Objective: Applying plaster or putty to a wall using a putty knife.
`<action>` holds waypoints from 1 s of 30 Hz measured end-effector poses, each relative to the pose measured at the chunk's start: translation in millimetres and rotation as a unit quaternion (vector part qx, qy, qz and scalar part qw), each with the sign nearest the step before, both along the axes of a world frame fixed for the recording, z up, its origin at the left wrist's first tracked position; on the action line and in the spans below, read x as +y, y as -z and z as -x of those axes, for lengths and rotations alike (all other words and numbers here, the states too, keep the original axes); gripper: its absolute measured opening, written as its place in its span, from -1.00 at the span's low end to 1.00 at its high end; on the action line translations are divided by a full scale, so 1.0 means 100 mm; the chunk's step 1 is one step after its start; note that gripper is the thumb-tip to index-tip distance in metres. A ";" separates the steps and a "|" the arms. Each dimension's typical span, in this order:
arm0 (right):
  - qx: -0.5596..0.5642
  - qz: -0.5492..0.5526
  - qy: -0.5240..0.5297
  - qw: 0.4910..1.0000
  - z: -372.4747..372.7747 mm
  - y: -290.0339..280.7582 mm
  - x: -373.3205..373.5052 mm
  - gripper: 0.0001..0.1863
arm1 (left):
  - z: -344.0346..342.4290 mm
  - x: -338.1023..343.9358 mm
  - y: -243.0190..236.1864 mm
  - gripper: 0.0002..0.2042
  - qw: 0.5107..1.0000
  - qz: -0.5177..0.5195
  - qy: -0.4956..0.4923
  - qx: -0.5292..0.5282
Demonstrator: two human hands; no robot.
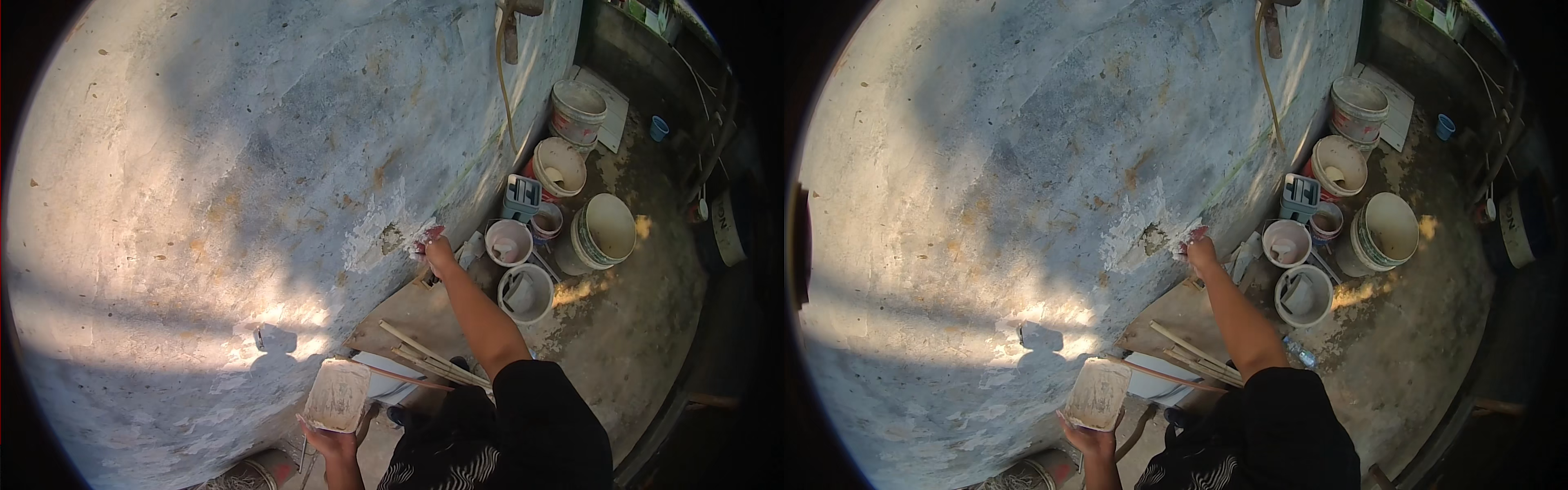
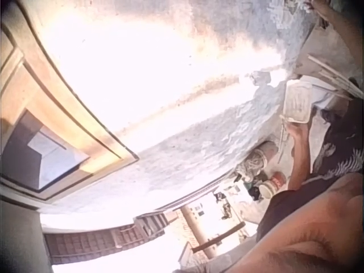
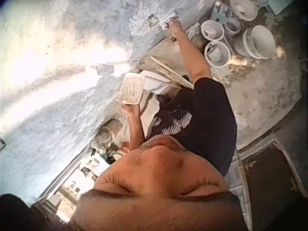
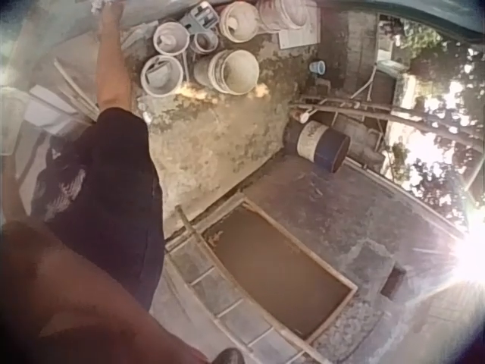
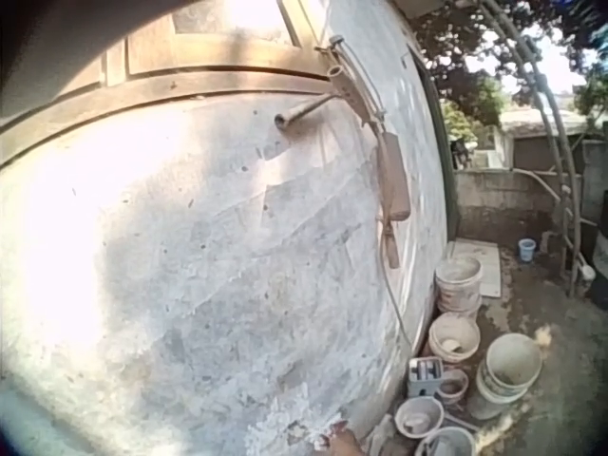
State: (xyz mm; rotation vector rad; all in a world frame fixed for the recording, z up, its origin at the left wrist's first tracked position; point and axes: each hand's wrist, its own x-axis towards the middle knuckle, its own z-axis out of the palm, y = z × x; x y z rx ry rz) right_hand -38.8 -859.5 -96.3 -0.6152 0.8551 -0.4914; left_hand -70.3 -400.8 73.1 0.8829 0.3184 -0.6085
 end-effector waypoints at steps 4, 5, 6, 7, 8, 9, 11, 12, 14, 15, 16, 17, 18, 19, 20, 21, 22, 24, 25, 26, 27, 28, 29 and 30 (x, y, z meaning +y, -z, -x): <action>-0.077 0.031 0.051 0.995 0.05 -0.37 0.10 -0.76 | 0.02 0.10 -0.05 -0.28 1.000 -0.004 -0.016 -0.011; -0.088 0.012 0.070 0.994 0.19 -0.36 0.06 -0.78 | 0.01 0.09 -0.05 -0.27 1.000 0.002 -0.018 -0.005; -0.100 -0.007 0.089 0.991 0.32 -0.35 0.05 -0.79 | 0.01 0.09 -0.04 -0.27 1.000 0.001 -0.017 -0.005; -0.100 -0.004 0.094 0.991 0.41 -0.38 0.06 -0.78 | 0.01 0.12 -0.02 -0.27 1.000 0.000 -0.025 -0.001; -0.099 -0.004 0.093 0.991 0.43 -0.38 0.09 -0.78 | 0.01 0.14 -0.01 -0.27 0.999 -0.001 -0.033 0.002; -0.068 0.013 0.100 0.993 0.44 -0.39 0.12 -0.78 | 0.01 0.17 -0.01 -0.27 0.999 -0.001 -0.035 0.001; 0.012 0.055 0.128 0.990 0.44 -0.31 0.14 -0.81 | 0.00 0.15 0.00 -0.27 0.999 0.012 -0.033 0.024; 0.015 0.059 0.134 0.989 0.40 -0.17 0.11 -0.81 | -0.01 0.10 0.02 -0.27 0.999 0.015 -0.027 0.026; 0.100 0.199 0.123 0.967 0.24 -0.13 0.17 -0.83 | -0.01 0.09 0.04 -0.26 0.998 0.026 -0.041 0.041; 0.281 0.307 0.040 0.908 0.21 -0.10 0.20 -0.83 | -0.01 0.08 0.05 -0.26 0.998 0.026 -0.039 0.043; 0.279 0.305 0.035 0.910 0.05 -0.15 0.34 -0.83 | -0.01 0.11 0.05 -0.26 0.998 0.021 -0.038 0.034; 0.263 0.339 0.064 0.901 -0.07 -0.20 0.46 -0.83 | -0.01 0.12 0.05 -0.26 0.999 0.018 -0.034 0.026; 0.248 0.372 0.093 0.890 -0.17 -0.25 0.57 -0.82 | -0.01 0.13 0.06 -0.26 0.999 0.016 -0.034 0.026; 0.248 0.370 0.092 0.891 -0.24 -0.28 0.66 -0.82 | -0.01 0.15 0.08 -0.26 0.999 0.010 -0.035 0.022; 0.260 0.372 0.073 0.888 -0.28 -0.31 0.73 -0.82 | -0.01 0.16 0.09 -0.26 0.999 0.005 -0.035 0.017; 0.271 0.373 0.055 0.885 -0.32 -0.34 0.80 -0.82 | -0.01 0.17 0.09 -0.26 0.999 0.003 -0.034 0.017; 0.271 0.372 0.055 0.886 -0.35 -0.36 0.87 -0.82 | 0.00 0.18 0.09 -0.26 0.999 0.001 -0.032 0.017; 0.222 0.428 0.066 0.874 -0.38 -0.41 1.03 -0.81 | -0.01 0.20 0.07 -0.26 0.999 -0.002 -0.031 0.016; 0.207 0.469 0.092 0.854 -0.39 -0.38 1.10 -0.80 | -0.02 0.20 0.06 -0.26 1.000 -0.010 -0.022 0.013; 0.207 0.468 0.094 0.854 -0.34 -0.35 1.14 -0.80 | -0.03 0.19 0.06 -0.26 1.000 -0.017 -0.013 0.009; 0.221 0.499 0.090 0.833 -0.29 -0.31 1.17 -0.80 | -0.03 0.17 0.05 -0.26 1.000 -0.017 -0.010 0.009; 0.232 0.529 0.085 0.812 -0.25 -0.33 1.21 -0.80 | -0.04 0.15 0.03 -0.26 1.000 -0.018 -0.015 0.014; 0.232 0.528 0.087 0.812 -0.21 -0.35 1.22 -0.80 | -0.05 0.14 0.01 -0.26 0.999 -0.019 -0.020 0.019; 0.222 0.524 0.062 0.820 -0.16 -0.37 1.23 -0.78 | -0.06 0.13 -0.01 -0.26 0.999 -0.019 -0.018 0.018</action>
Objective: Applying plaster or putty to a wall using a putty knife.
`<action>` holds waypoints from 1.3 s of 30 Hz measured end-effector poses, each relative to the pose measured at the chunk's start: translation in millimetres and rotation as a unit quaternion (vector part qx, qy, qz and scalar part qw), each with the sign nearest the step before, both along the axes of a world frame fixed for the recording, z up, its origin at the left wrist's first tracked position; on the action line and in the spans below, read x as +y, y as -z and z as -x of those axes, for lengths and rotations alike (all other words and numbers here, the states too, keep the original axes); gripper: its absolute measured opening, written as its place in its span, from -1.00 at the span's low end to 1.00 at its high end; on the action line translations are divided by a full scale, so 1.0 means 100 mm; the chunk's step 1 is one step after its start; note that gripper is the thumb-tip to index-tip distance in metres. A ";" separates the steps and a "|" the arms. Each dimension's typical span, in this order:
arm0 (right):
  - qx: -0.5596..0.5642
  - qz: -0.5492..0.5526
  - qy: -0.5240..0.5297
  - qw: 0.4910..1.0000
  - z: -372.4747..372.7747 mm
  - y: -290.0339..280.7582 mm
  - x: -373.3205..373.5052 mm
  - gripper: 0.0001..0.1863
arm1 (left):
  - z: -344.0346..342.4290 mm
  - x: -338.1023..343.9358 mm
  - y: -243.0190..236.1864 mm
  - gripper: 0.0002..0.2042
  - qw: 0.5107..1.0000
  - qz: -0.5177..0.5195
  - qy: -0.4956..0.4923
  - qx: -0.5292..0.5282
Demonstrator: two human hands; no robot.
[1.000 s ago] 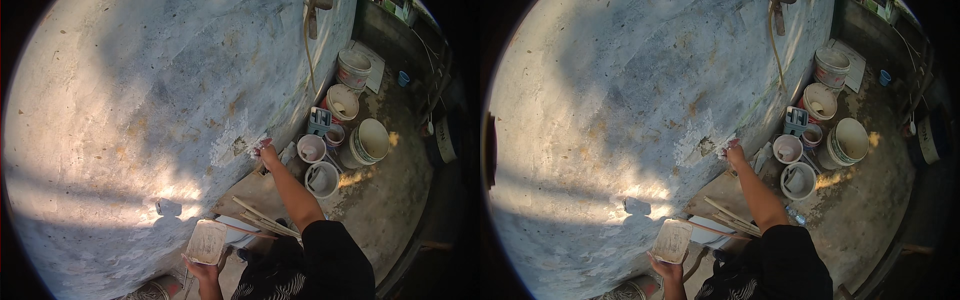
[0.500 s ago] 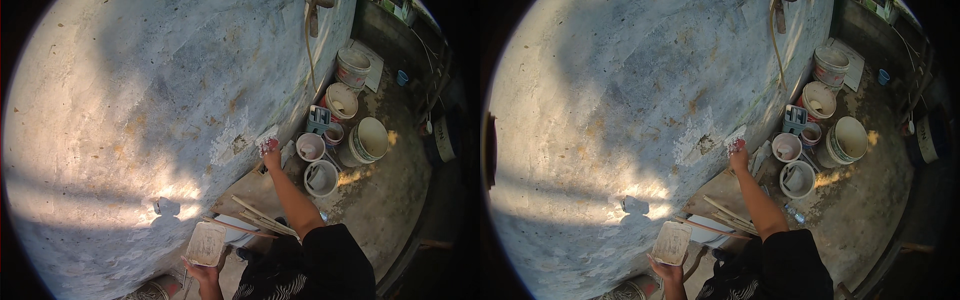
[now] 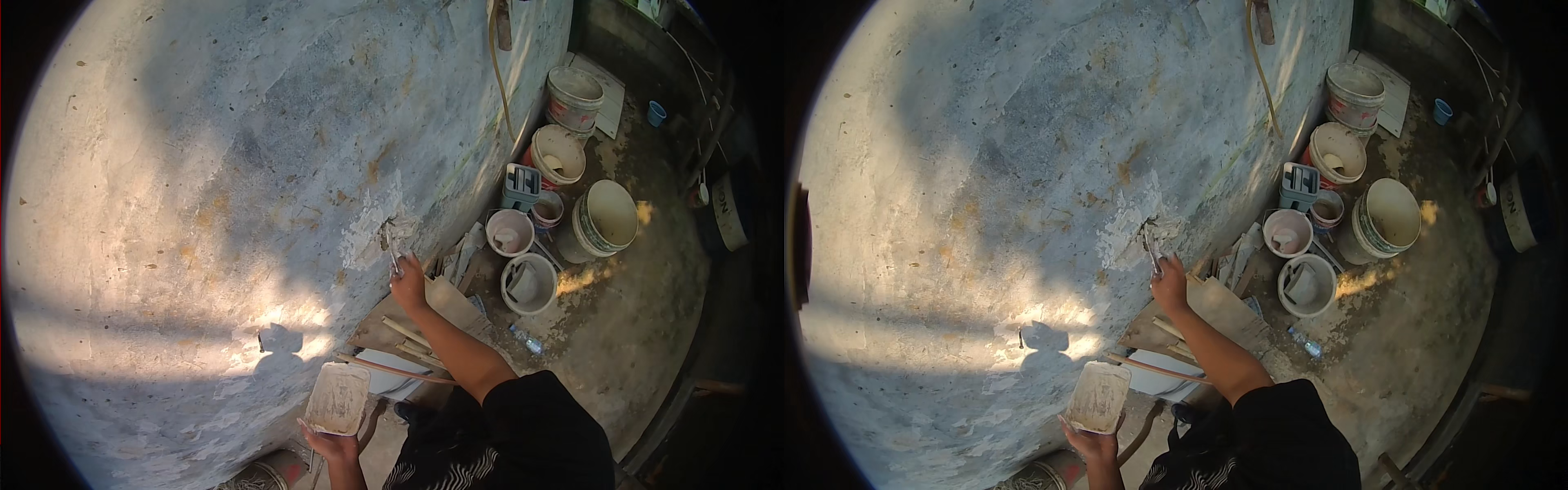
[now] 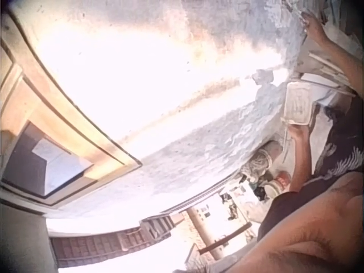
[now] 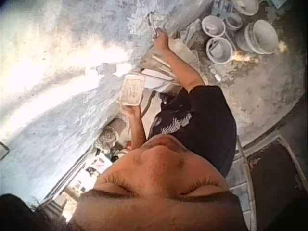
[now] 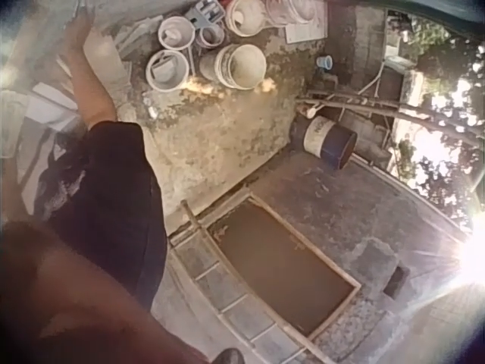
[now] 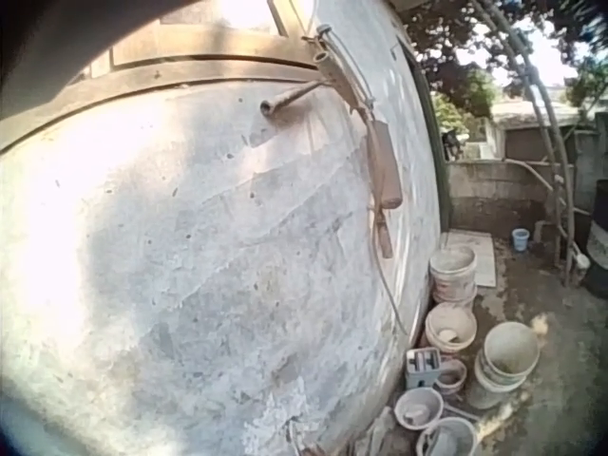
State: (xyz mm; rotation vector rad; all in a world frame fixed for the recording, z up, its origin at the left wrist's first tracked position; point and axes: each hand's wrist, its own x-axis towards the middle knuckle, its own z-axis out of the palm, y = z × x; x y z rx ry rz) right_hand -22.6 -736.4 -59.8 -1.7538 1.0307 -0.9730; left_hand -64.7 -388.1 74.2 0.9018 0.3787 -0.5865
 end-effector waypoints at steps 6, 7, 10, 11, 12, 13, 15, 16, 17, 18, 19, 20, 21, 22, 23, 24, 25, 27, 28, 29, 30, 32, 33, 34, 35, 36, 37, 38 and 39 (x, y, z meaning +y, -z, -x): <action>-0.040 -0.025 -0.128 0.991 0.39 -0.02 0.14 -0.76 | 0.02 -0.06 -0.04 -0.26 1.000 -0.019 -0.003 0.014; -0.067 -0.103 -0.145 0.982 0.47 -0.01 0.10 -0.76 | 0.02 -0.08 -0.04 -0.26 1.000 -0.021 0.003 0.012; -0.238 -0.191 -0.014 0.952 0.54 0.16 -0.04 -0.76 | 0.01 -0.06 0.02 -0.26 1.000 -0.019 0.018 0.000; -0.238 -0.195 -0.022 0.951 0.52 0.06 -0.07 -0.76 | 0.02 0.00 0.03 -0.26 1.000 -0.019 0.018 -0.011; -0.191 -0.196 0.003 0.962 0.48 -0.04 -0.14 -0.81 | 0.01 0.06 0.04 -0.26 1.000 -0.022 0.009 -0.013; -0.143 -0.193 0.033 0.970 0.46 -0.15 -0.22 -0.85 | 0.02 0.08 0.03 -0.26 1.000 -0.018 -0.002 -0.013; -0.067 -0.133 0.060 0.987 0.31 -0.05 -0.37 -0.86 | 0.04 0.03 0.06 -0.26 1.000 -0.010 0.002 -0.008; 0.009 -0.077 0.081 0.994 0.20 0.04 -0.39 -0.86 | 0.05 0.02 0.07 -0.27 1.000 -0.007 0.001 -0.003; 0.051 -0.024 0.033 0.998 0.09 0.05 -0.31 -0.86 | 0.04 0.01 0.08 -0.27 1.000 -0.004 -0.004 0.001; 0.050 -0.024 0.034 0.998 -0.03 0.06 -0.21 -0.86 | 0.04 -0.01 0.08 -0.27 1.000 -0.004 -0.002 0.000; 0.028 -0.029 0.023 0.999 -0.16 0.05 -0.07 -0.86 | 0.05 -0.04 0.06 -0.28 1.000 0.001 0.000 -0.005; 0.005 -0.035 0.010 0.999 -0.20 0.03 0.04 -0.85 | 0.06 -0.05 0.05 -0.28 1.000 0.005 0.001 -0.009; 0.005 -0.036 0.010 0.999 -0.17 0.03 0.12 -0.85 | 0.06 -0.04 0.05 -0.28 1.000 0.004 0.001 -0.010; 0.003 -0.001 -0.013 1.000 -0.12 -0.02 0.22 -0.86 | 0.06 -0.02 0.04 -0.28 1.000 0.000 -0.005 -0.007; 0.001 0.035 -0.033 0.999 -0.07 -0.03 0.29 -0.87 | 0.05 -0.01 0.05 -0.27 1.000 -0.003 -0.007 -0.002; 0.002 0.035 -0.031 0.999 0.01 -0.03 0.32 -0.87 | 0.04 0.00 0.07 -0.27 1.000 -0.003 -0.006 -0.002; -0.020 0.008 -0.067 0.998 0.12 -0.03 0.33 -0.86 | 0.04 0.03 0.09 -0.26 1.000 -0.002 0.005 -0.006; -0.043 -0.019 -0.100 0.994 0.31 0.00 0.26 -0.84 | 0.02 0.05 0.11 -0.25 1.000 0.000 0.017 -0.010; -0.133 -0.195 -0.106 0.966 0.40 0.01 0.21 -0.85 | 0.01 0.07 0.11 -0.24 1.000 -0.005 0.016 -0.009; -0.218 -0.363 -0.107 0.899 0.47 0.03 0.17 -0.87 | 0.00 0.07 0.12 -0.23 1.000 -0.010 0.013 -0.008; -0.219 -0.363 -0.108 0.899 0.50 0.04 0.13 -0.87 | 0.01 0.07 0.11 -0.23 1.000 -0.011 0.013 -0.008; -0.423 -0.446 -0.043 0.788 0.53 -0.01 -0.03 -0.86 | 0.03 0.06 0.06 -0.23 1.000 -0.015 0.015 -0.005; -0.423 -0.448 -0.044 0.786 0.52 -0.05 -0.12 -0.86 | 0.03 0.09 0.07 -0.23 1.000 -0.017 0.013 -0.006; -0.460 -0.475 -0.038 0.749 0.50 -0.13 -0.23 -0.84 | 0.04 0.14 0.09 -0.23 1.000 -0.019 0.013 -0.014; -0.495 -0.499 -0.032 0.710 0.46 -0.17 -0.33 -0.82 | 0.04 0.17 0.11 -0.23 0.999 -0.021 0.015 -0.022; -0.495 -0.500 -0.033 0.710 0.41 -0.21 -0.40 -0.82 | 0.04 0.20 0.11 -0.23 0.999 -0.022 0.013 -0.022; -0.486 -0.514 -0.005 0.707 0.35 -0.23 -0.45 -0.82 | 0.04 0.22 0.12 -0.23 1.000 -0.020 0.012 -0.021; -0.477 -0.527 0.022 0.703 0.28 -0.25 -0.50 -0.82 | 0.05 0.25 0.12 -0.23 1.000 -0.018 0.010 -0.019; -0.498 -0.528 0.017 0.687 0.19 -0.27 -0.53 -0.83 | 0.04 0.29 0.14 -0.23 1.000 -0.019 0.007 -0.020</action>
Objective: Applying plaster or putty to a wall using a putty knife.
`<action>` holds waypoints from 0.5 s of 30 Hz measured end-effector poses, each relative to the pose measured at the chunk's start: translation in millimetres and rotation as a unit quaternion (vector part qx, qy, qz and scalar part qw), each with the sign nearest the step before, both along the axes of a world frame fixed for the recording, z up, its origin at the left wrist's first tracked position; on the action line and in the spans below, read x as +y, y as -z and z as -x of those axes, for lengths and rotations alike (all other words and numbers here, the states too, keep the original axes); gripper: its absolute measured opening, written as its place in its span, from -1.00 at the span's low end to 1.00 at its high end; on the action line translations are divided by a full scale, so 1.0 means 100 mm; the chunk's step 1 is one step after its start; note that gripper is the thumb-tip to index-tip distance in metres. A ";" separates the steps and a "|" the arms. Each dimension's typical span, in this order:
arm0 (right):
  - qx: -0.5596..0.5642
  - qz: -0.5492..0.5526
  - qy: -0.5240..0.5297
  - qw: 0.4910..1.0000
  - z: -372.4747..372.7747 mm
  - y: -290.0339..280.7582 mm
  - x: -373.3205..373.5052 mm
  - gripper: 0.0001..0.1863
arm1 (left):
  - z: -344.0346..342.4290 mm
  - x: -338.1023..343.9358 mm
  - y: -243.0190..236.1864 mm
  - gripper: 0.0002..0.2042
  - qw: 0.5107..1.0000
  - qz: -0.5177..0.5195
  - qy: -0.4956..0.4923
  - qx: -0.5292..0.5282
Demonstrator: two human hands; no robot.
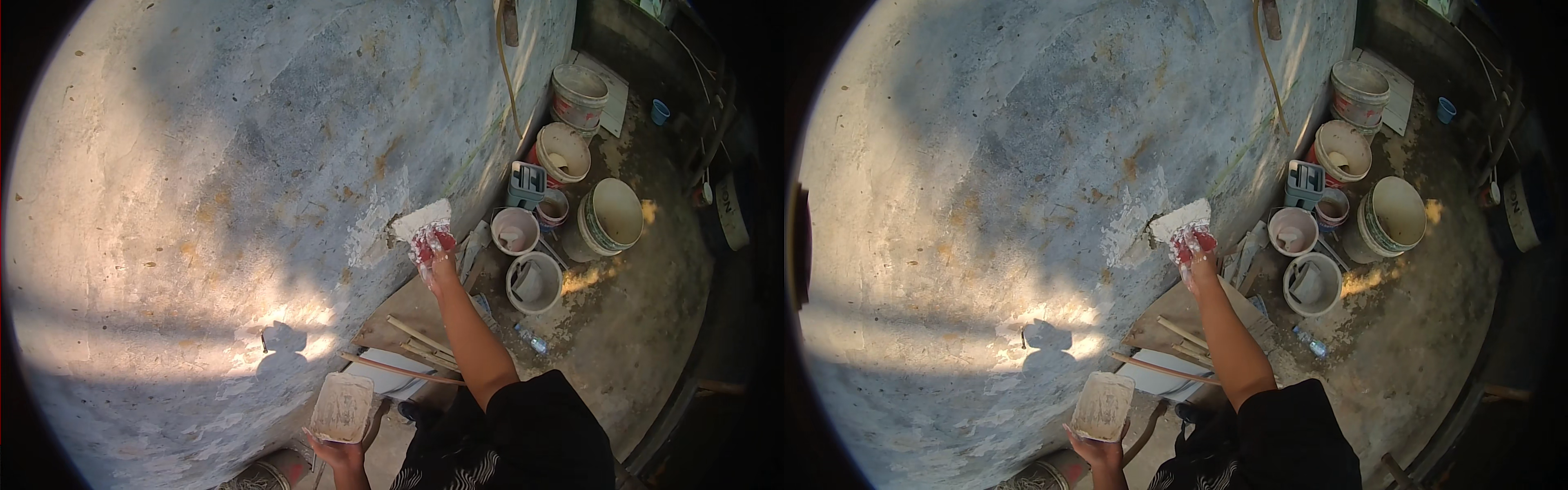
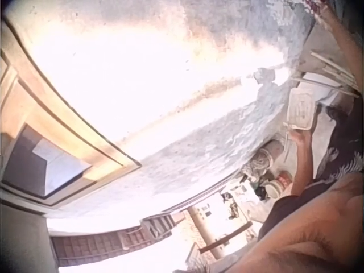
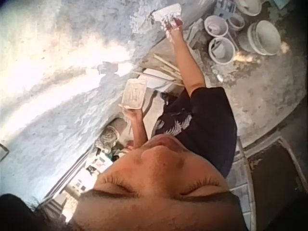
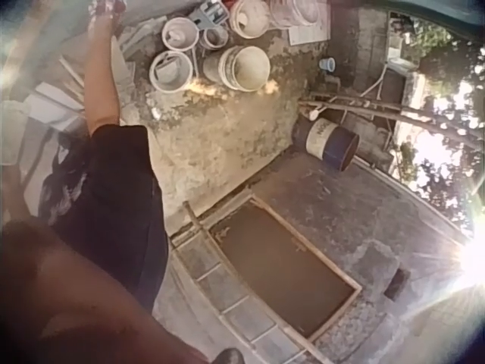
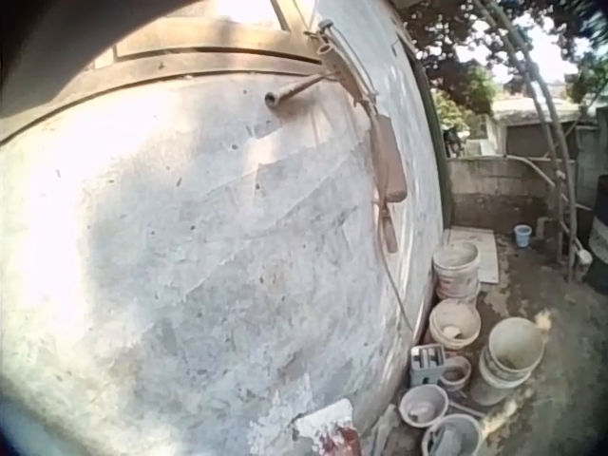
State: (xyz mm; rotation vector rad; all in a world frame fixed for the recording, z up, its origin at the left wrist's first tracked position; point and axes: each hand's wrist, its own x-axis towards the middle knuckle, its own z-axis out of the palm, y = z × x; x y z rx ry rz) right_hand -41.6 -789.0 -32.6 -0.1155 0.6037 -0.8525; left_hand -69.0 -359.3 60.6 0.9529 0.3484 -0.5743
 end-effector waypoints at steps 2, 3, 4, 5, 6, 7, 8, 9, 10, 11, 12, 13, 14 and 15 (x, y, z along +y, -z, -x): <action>0.031 0.003 -0.013 0.999 -0.14 0.17 -0.05 -0.81 | 0.00 0.07 0.04 -0.24 1.000 -0.012 -0.016 0.001; 0.062 0.007 -0.023 0.998 -0.22 0.30 -0.07 -0.79 | 0.01 0.10 0.05 -0.24 1.000 -0.012 -0.017 0.001; 0.105 0.044 -0.013 0.993 -0.33 0.50 -0.08 -0.74 | 0.01 0.10 0.07 -0.24 1.000 -0.016 -0.016 0.000; 0.104 0.043 -0.015 0.994 -0.43 0.60 -0.05 -0.74 | 0.00 0.11 0.07 -0.24 1.000 -0.021 -0.019 -0.002; 0.115 0.037 0.025 0.992 -0.51 0.69 -0.01 -0.73 | 0.00 0.12 0.07 -0.24 1.000 -0.023 -0.021 -0.003; 0.125 0.030 0.061 0.990 -0.59 0.73 0.07 -0.71 | 0.01 0.13 0.04 -0.24 0.999 -0.023 -0.029 -0.003; 0.124 0.028 0.056 0.990 -0.64 0.78 0.15 -0.71 | 0.02 0.14 0.03 -0.24 0.999 -0.024 -0.037 -0.003; 0.148 0.029 0.054 0.987 -0.67 0.83 0.24 -0.70 | 0.02 0.17 0.02 -0.24 0.999 -0.026 -0.041 -0.004; 0.170 0.031 0.051 0.984 -0.73 0.88 0.29 -0.69 | 0.01 0.19 0.02 -0.24 0.998 -0.026 -0.048 -0.008; 0.173 0.032 0.056 0.983 -0.73 0.99 0.22 -0.69 | -0.01 0.15 0.03 -0.24 0.999 -0.022 -0.045 -0.009; 0.185 0.040 0.083 0.978 -0.73 1.10 0.13 -0.69 | -0.02 0.10 0.04 -0.24 0.999 -0.020 -0.038 -0.006; 0.194 0.046 0.100 0.975 -0.76 1.11 0.15 -0.70 | -0.02 0.08 0.00 -0.25 0.999 -0.018 -0.044 -0.004; 0.195 0.044 0.098 0.975 -0.78 1.12 0.18 -0.70 | -0.02 0.05 -0.03 -0.25 0.999 -0.016 -0.048 -0.001; 0.196 0.039 0.092 0.975 -0.79 1.12 0.21 -0.72 | -0.03 0.04 -0.06 -0.25 0.999 -0.017 -0.047 0.000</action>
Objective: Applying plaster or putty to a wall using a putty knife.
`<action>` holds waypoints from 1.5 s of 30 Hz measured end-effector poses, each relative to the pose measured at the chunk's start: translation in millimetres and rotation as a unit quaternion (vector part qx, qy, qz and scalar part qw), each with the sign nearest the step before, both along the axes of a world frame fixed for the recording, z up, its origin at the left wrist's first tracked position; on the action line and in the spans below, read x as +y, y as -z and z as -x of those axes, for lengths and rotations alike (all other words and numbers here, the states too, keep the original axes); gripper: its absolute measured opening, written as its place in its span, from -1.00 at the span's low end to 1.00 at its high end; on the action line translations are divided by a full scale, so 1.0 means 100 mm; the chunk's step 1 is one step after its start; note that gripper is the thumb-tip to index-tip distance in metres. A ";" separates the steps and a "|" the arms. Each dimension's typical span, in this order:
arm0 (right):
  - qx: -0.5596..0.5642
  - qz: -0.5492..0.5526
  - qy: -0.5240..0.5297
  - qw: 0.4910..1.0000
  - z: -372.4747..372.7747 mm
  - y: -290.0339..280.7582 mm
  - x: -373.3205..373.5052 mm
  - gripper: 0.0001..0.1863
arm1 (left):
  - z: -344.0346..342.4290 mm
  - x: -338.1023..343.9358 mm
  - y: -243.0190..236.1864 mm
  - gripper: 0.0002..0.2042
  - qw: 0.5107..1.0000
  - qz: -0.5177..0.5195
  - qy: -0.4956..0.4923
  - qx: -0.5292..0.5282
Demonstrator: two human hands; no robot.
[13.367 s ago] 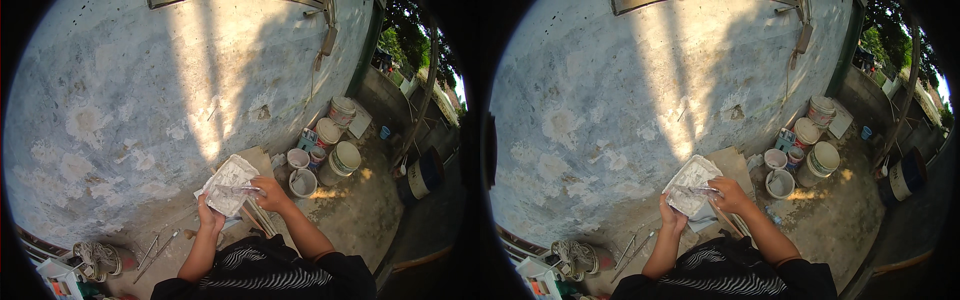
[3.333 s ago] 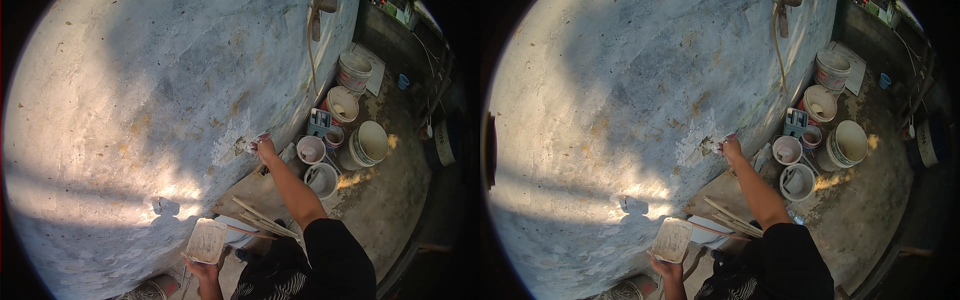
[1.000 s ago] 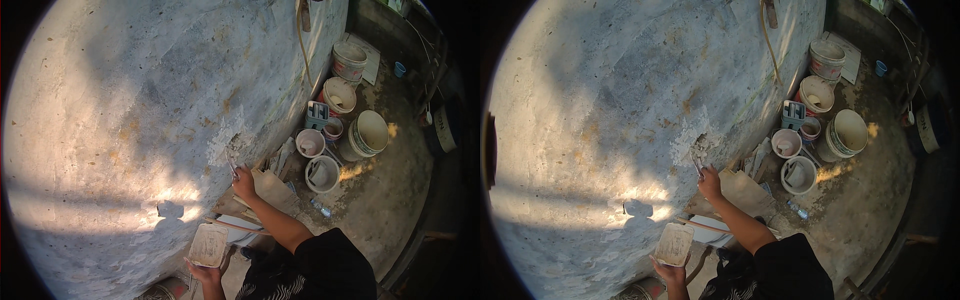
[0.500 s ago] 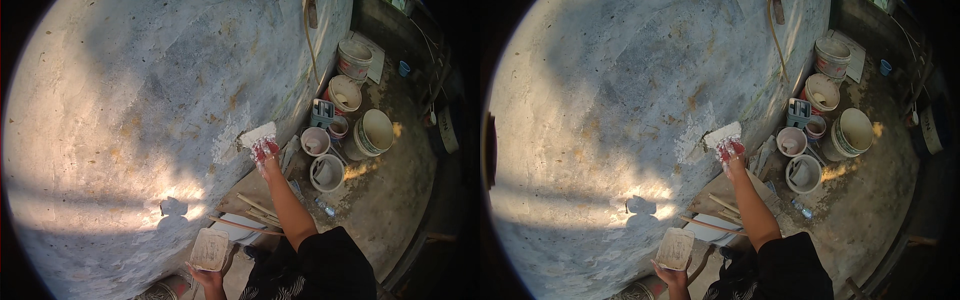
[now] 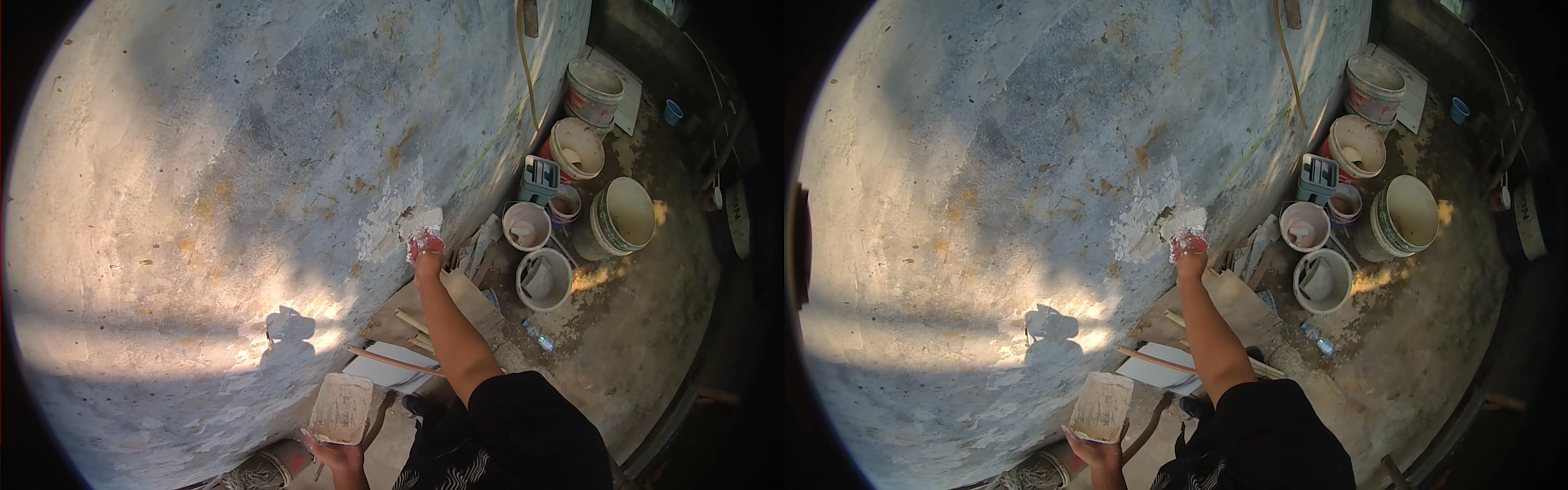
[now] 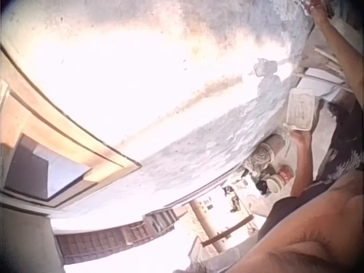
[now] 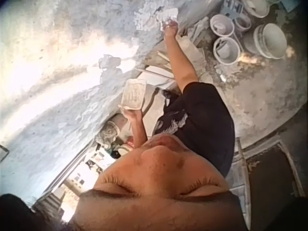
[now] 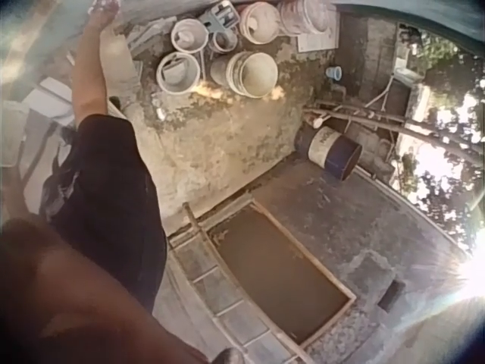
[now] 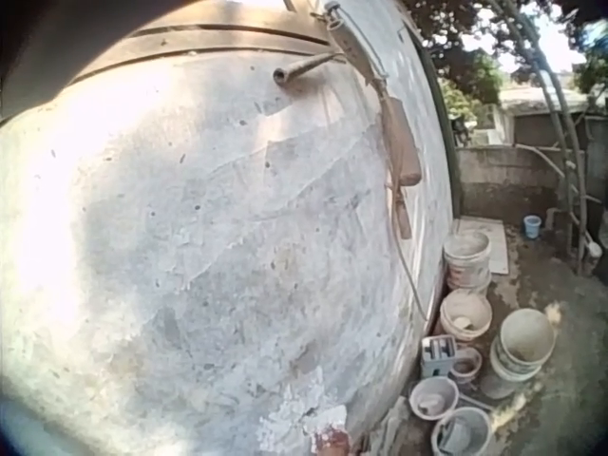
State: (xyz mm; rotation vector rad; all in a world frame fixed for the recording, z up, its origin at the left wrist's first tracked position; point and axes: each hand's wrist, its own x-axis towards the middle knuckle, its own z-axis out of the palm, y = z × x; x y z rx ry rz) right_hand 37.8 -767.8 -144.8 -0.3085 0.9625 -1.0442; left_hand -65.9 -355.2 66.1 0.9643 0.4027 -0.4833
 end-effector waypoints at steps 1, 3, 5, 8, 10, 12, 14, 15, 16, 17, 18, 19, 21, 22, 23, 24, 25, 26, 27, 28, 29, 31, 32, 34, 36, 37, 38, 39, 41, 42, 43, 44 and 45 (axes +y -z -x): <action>-0.002 -0.006 -0.006 1.000 -0.02 -0.03 0.04 -0.74 | 0.00 -0.01 -0.04 -0.25 1.000 0.002 0.008 0.000; 0.010 -0.041 -0.027 0.999 -0.04 -0.11 0.12 -0.75 | 0.02 -0.05 -0.12 -0.25 1.000 0.005 0.016 -0.003; 0.003 -0.091 0.004 0.996 0.00 -0.04 0.19 -0.81 | 0.04 -0.17 -0.18 -0.25 1.000 0.006 0.015 0.011; 0.285 -0.061 -0.110 0.950 0.20 0.34 0.44 -0.75 | 0.04 -0.23 -0.19 -0.24 0.999 0.004 0.039 0.012; 0.384 -0.090 -0.215 0.894 0.43 0.44 0.73 -0.71 | 0.08 -0.19 -0.25 -0.24 0.999 0.002 0.032 -0.005; 0.353 -0.084 -0.176 0.915 0.99 1.18 0.58 -0.71 | 0.04 -0.40 -0.18 -0.24 0.997 0.025 0.071 0.004; 0.269 -0.061 -0.152 0.949 1.10 1.41 0.66 -0.72 | 0.01 -0.29 -0.07 -0.23 0.996 0.031 0.079 -0.002; 0.346 -0.007 -0.201 0.917 1.02 1.02 0.86 -0.74 | 0.04 -0.10 -0.14 -0.23 0.999 0.012 0.049 -0.012; 0.422 0.054 -0.227 0.876 1.02 0.61 0.84 -0.76 | 0.09 -0.03 -0.22 -0.24 1.000 -0.002 0.027 -0.009; 0.432 0.092 -0.176 0.880 1.10 0.46 0.63 -0.78 | 0.09 -0.10 -0.23 -0.24 1.000 -0.004 0.029 0.003; 0.440 0.131 -0.126 0.879 1.13 0.33 0.43 -0.80 | 0.07 -0.13 -0.19 -0.24 0.999 0.001 0.038 0.007; 0.437 0.163 -0.139 0.874 1.07 0.05 0.29 -0.80 | 0.06 -0.07 -0.14 -0.24 0.999 0.012 0.032 0.008; 0.443 0.236 -0.134 0.855 0.95 -0.48 0.00 -0.77 | 0.06 -0.03 -0.12 -0.25 0.999 0.026 0.028 0.011; 0.454 0.275 -0.115 0.840 0.89 -0.60 -0.12 -0.73 | 0.06 -0.05 -0.11 -0.25 0.999 0.024 0.035 0.012; 0.473 0.305 -0.071 0.824 0.79 -0.59 -0.23 -0.75 | 0.05 -0.09 -0.09 -0.25 0.999 0.022 0.045 0.014; 0.490 0.335 -0.028 0.804 0.67 -0.59 -0.27 -0.76 | 0.04 -0.11 -0.07 -0.25 0.998 0.026 0.051 0.019; 0.476 0.342 -0.096 0.804 0.49 -0.71 -0.13 -0.78 | 0.02 -0.07 -0.07 -0.25 0.999 0.020 0.043 0.018; 0.461 0.349 -0.162 0.800 0.34 -0.87 0.01 -0.80 | 0.01 -0.03 -0.06 -0.24 0.999 0.016 0.036 0.017; 0.460 0.351 -0.161 0.799 0.26 -0.94 0.09 -0.80 | 0.00 -0.03 -0.07 -0.24 0.999 0.018 0.035 0.017; 0.457 0.355 -0.163 0.799 0.21 -0.97 0.19 -0.81 | 0.00 -0.01 -0.08 -0.24 0.999 0.015 0.037 0.013; 0.455 0.358 -0.164 0.799 0.19 -1.01 0.27 -0.82 | -0.01 0.01 -0.09 -0.24 0.999 0.012 0.038 0.009; 0.459 0.375 -0.166 0.788 0.20 -1.05 0.36 -0.80 | -0.03 0.02 -0.12 -0.24 0.999 0.017 0.037 0.012; 0.462 0.390 -0.167 0.779 0.22 -1.07 0.40 -0.78 | -0.04 0.02 -0.13 -0.25 0.999 0.021 0.037 0.014; 0.480 0.397 -0.140 0.769 0.17 -1.04 0.46 -0.77 | -0.05 -0.01 -0.16 -0.25 0.999 0.027 0.038 0.025; 0.497 0.402 -0.109 0.761 0.12 -1.05 0.57 -0.77 | -0.13 -0.04 -0.15 -0.25 0.998 0.032 0.043 0.033; 0.487 0.396 -0.123 0.769 0.11 -1.06 0.67 -0.77 | -0.17 -0.04 -0.10 -0.25 0.998 0.039 0.049 0.019; 0.476 0.389 -0.139 0.776 0.12 -1.15 0.71 -0.77 | -0.19 -0.05 -0.10 -0.25 0.998 0.045 0.053 0.006; 0.428 0.332 -0.216 0.812 0.16 -1.23 0.73 -0.77 | -0.19 -0.05 -0.12 -0.25 0.997 0.046 0.054 0.004; 0.418 0.333 -0.213 0.818 0.20 -1.23 0.72 -0.77 | -0.17 -0.19 -0.20 -0.25 0.995 0.046 0.092 -0.013; 0.407 0.334 -0.216 0.823 0.21 -1.23 0.75 -0.77 | -0.18 -0.21 -0.18 -0.25 0.994 0.047 0.097 -0.013; 0.436 0.376 -0.139 0.806 0.19 -1.08 0.84 -0.78 | -0.20 -0.26 -0.13 -0.25 0.994 0.049 0.097 -0.006; 0.407 0.371 -0.213 0.807 0.19 -1.15 1.06 -0.78 | -0.20 -0.22 -0.10 -0.26 0.996 0.046 0.078 -0.002; 0.376 0.364 -0.283 0.803 0.24 -1.23 1.25 -0.78 | -0.18 -0.25 -0.16 -0.26 0.996 0.043 0.074 -0.004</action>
